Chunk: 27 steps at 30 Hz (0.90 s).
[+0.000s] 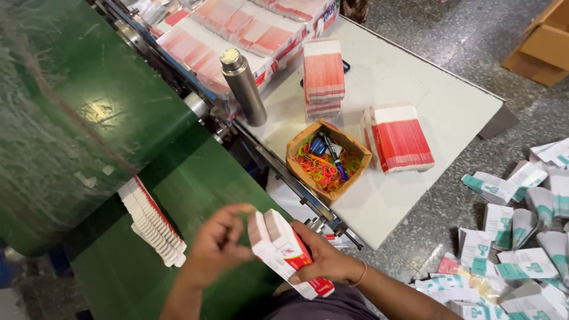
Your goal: The person stacks several cardboard boxes from a conveyor belt, aligns them, and secures each stack with a rubber band before placing the bundled items on a table.
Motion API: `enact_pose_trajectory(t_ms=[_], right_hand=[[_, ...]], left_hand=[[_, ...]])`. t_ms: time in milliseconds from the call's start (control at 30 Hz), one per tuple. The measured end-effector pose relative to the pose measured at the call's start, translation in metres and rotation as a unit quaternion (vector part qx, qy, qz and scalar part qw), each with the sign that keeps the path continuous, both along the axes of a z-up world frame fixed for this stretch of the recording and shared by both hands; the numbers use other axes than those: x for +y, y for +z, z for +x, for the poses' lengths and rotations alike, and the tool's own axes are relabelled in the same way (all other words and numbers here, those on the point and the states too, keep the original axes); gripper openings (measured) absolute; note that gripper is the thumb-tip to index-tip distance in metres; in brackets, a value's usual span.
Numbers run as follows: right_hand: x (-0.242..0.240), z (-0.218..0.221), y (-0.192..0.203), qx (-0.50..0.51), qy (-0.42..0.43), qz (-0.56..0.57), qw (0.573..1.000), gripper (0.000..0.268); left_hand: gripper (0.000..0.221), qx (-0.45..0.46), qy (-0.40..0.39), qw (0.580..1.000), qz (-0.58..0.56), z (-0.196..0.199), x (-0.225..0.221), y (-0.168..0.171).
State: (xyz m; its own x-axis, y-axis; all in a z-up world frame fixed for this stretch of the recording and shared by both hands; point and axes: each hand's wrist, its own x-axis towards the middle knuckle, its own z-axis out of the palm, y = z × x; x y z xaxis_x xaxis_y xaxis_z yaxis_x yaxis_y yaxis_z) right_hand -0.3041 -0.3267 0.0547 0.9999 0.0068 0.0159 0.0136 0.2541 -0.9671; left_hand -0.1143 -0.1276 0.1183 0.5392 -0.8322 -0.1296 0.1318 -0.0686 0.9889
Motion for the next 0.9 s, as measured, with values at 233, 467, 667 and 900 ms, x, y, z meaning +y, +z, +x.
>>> enact_pose_trajectory(t_ms=[233, 467, 667, 900], right_hand=[[0.016, 0.024, -0.021, 0.123, -0.097, 0.222, 0.962, 0.068], [0.009, 0.043, -0.024, 0.168, -0.213, 0.440, 0.856, 0.045], [0.006, 0.040, -0.016, 0.111, -0.179, 0.402, 0.891, 0.046], [-0.074, 0.003, 0.011, 0.052, -0.333, 0.125, 0.933, 0.055]], left_hand=[[0.028, -0.388, -0.089, 0.904, 0.155, -0.045, -0.009, 0.012], [0.048, -0.293, -0.084, 0.951, -0.044, -0.096, -0.001, -0.024], [0.052, -0.338, 0.007, 0.940, -0.043, -0.105, 0.021, -0.048], [0.026, -0.327, 0.080, 0.942, -0.009, -0.098, 0.021, -0.071]])
